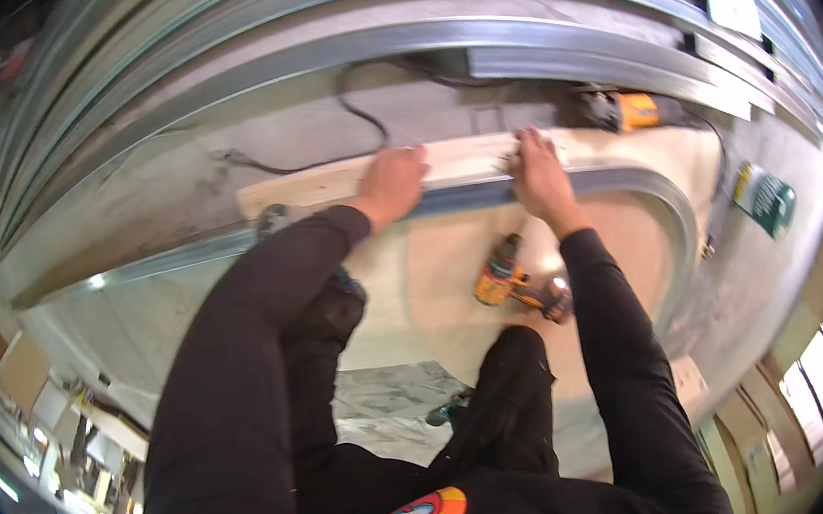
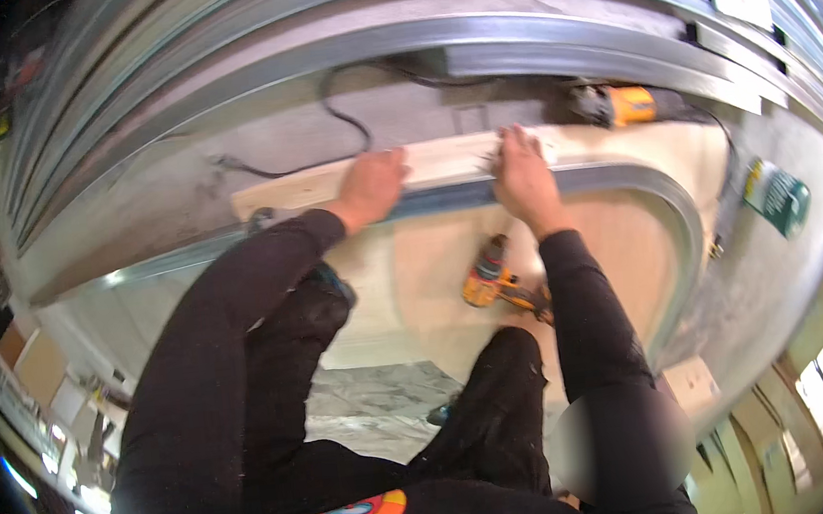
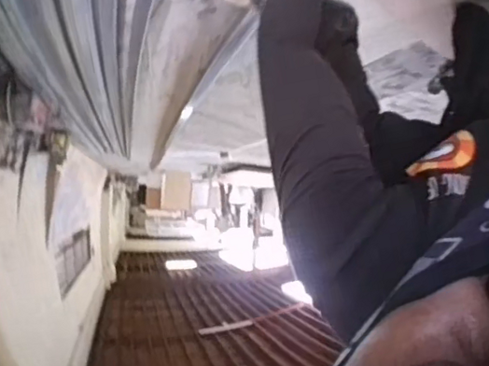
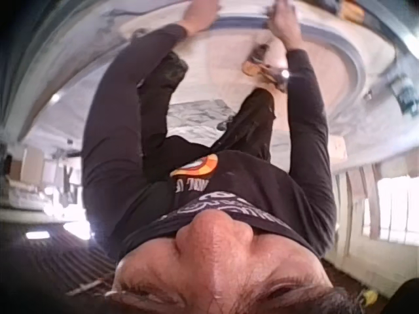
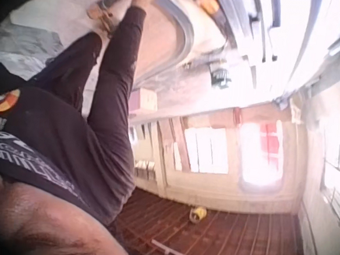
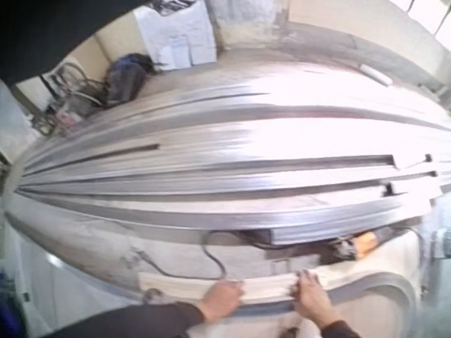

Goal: Assembling a curved wooden and metal frame using a drill, screws, and an angle square.

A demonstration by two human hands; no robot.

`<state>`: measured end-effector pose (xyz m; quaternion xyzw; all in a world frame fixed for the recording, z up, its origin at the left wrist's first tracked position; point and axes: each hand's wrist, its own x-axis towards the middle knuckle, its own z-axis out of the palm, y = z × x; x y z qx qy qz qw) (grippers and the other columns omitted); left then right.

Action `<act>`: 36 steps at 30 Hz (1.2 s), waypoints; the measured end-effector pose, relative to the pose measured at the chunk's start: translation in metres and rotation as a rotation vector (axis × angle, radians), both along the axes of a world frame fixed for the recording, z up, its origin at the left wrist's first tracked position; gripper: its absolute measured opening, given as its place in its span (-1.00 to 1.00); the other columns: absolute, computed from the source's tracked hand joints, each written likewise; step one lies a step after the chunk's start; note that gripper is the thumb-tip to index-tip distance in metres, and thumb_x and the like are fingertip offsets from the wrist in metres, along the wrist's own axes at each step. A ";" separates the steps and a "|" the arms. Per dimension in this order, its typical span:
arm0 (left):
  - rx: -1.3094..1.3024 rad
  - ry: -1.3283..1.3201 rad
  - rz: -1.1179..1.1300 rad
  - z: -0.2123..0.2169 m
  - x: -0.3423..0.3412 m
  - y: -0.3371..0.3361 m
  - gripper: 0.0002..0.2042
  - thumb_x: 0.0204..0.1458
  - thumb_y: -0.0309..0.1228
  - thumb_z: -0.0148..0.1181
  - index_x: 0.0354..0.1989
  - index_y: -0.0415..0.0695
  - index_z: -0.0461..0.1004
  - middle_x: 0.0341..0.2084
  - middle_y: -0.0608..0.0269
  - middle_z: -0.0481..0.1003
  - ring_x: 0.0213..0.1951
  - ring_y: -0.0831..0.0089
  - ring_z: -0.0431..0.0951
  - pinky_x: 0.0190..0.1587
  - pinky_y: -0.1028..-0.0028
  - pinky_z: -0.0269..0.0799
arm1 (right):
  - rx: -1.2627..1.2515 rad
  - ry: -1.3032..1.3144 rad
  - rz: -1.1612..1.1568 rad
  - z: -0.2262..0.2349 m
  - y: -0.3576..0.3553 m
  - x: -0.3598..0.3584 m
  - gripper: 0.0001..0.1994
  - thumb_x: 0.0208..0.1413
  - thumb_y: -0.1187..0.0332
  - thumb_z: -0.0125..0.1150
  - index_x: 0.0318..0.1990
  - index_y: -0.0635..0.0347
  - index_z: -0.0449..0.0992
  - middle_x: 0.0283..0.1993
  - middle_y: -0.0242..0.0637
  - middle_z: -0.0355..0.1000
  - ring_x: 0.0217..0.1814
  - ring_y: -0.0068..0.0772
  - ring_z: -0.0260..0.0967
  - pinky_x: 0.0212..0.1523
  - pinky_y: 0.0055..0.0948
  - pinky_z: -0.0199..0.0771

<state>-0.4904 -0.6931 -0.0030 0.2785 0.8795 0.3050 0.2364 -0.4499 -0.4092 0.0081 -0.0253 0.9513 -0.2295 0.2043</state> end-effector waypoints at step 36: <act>-0.240 -0.208 0.237 0.009 -0.006 0.008 -0.77 0.13 -0.26 0.18 -0.21 -0.18 0.42 -0.46 -0.11 0.59 -0.33 -0.10 0.61 -0.25 0.00 0.45 | 0.105 -0.012 -0.040 0.013 -0.011 -0.004 -0.60 0.30 0.31 -0.09 0.23 0.30 0.24 0.31 -0.03 0.28 0.51 -0.02 0.02 0.47 0.00 -0.02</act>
